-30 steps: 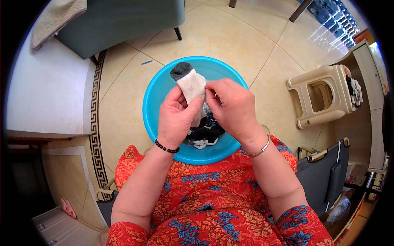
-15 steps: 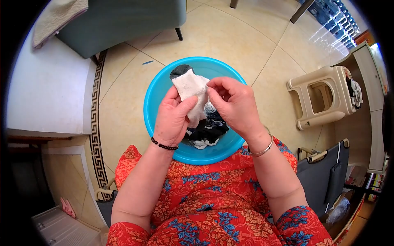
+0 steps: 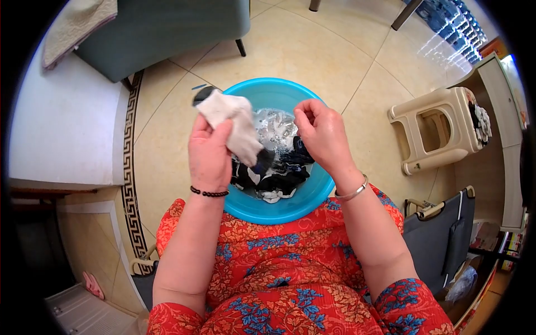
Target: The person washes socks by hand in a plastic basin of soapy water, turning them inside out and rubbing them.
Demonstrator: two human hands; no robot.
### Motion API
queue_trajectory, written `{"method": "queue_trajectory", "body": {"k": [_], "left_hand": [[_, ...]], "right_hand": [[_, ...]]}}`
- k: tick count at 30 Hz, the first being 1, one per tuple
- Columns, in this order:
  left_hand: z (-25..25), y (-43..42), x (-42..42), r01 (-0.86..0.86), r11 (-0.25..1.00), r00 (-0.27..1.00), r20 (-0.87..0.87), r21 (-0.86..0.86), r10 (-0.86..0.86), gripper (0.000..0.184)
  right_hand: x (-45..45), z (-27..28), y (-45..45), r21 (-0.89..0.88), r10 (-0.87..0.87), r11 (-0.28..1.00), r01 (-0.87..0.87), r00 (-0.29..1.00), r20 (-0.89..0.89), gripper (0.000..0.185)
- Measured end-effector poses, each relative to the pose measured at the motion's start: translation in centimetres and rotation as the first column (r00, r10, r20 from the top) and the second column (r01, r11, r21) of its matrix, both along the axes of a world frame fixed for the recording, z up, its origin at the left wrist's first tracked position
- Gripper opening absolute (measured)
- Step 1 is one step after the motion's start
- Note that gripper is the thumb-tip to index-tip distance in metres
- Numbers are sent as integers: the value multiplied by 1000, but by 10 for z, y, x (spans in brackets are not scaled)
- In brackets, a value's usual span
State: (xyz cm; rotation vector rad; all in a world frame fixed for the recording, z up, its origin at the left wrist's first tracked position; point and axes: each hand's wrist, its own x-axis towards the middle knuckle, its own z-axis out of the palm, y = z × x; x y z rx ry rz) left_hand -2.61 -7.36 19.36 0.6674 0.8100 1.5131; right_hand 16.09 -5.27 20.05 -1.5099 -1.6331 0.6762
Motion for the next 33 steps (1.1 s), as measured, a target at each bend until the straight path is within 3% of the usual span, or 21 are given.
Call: {"method": "queue_trajectory", "body": {"k": [2, 4, 8, 10, 12, 14, 15, 16, 18, 20, 22, 23, 26, 28, 30, 32, 33], "left_hand": [[8, 2, -10, -139, 990, 990, -13, -34, 139, 44], [8, 3, -18, -153, 987, 988, -4, -54, 153, 43], [13, 3, -17, -176, 983, 984, 33, -48, 177, 44], [17, 1, -18, -146, 987, 987, 60, -60, 149, 45], [17, 0, -20, -138, 988, 987, 68, -74, 143, 45], [18, -1, -22, -128, 988, 988, 75, -89, 134, 45], [19, -1, -22, -114, 989, 989, 88, -95, 122, 45], [20, -2, -22, -97, 990, 989, 102, -104, 107, 45], [20, -5, -22, -91, 988, 989, 106, -124, 105, 45], [20, -5, -23, -78, 988, 991, 97, -135, 92, 44], [20, -6, -24, -74, 989, 991, 97, -129, 87, 44], [20, -6, -25, -67, 990, 992, 97, -126, 80, 44], [21, -6, -27, -57, 991, 994, 86, -122, 67, 45], [16, -5, -27, -37, 994, 991, 124, -104, 50, 45], [12, -3, -26, -10, 997, 988, 151, -80, 22, 45], [10, -3, -23, 67, 990, 967, 251, -121, -34, 45], [5, -1, -23, 111, 986, 959, 273, -128, -73, 44]], "right_hand": [[3, -18, 7, -4, 6, 1000, -5, 1000, 27, 17], [1, -47, 19, -202, 108, 978, -51, 953, 283, 22], [-6, -111, 39, -298, 177, 954, -40, 877, 446, 23], [-17, -142, 51, -15, 8, 1000, 1, 813, 582, 20], [-27, -175, 55, -49, 26, 999, 3, 810, 586, 19], [-42, -213, 46, 126, -130, 990, 58, 712, 690, 31], [-51, -213, 38, -57, 34, 998, 15, 639, 768, 40], [-51, -211, 36, -62, 38, 998, 14, 642, 766, 40], [-44, -196, 28, -114, 263, 948, -297, 531, 805, 42], [-37, -184, 35, -194, 309, 947, -256, 560, 768, 45], [-33, -193, 36, -202, 237, 972, -123, 490, 839, 47], [-35, -199, 35, -340, 365, 931, -133, 401, 840, 49], [-27, -176, 24, -402, 477, 877, -264, 383, 791, 47], [-24, -157, 23, -397, 439, 898, -190, 423, 793, 47], [-26, -129, 24, -687, 655, 717, -115, 446, 610, 47], [-27, -97, 18, -692, 679, 705, -158, 435, 591, 46], [-24, -88, 13, -492, 538, 835, -245, 550, 639, 45]]}}
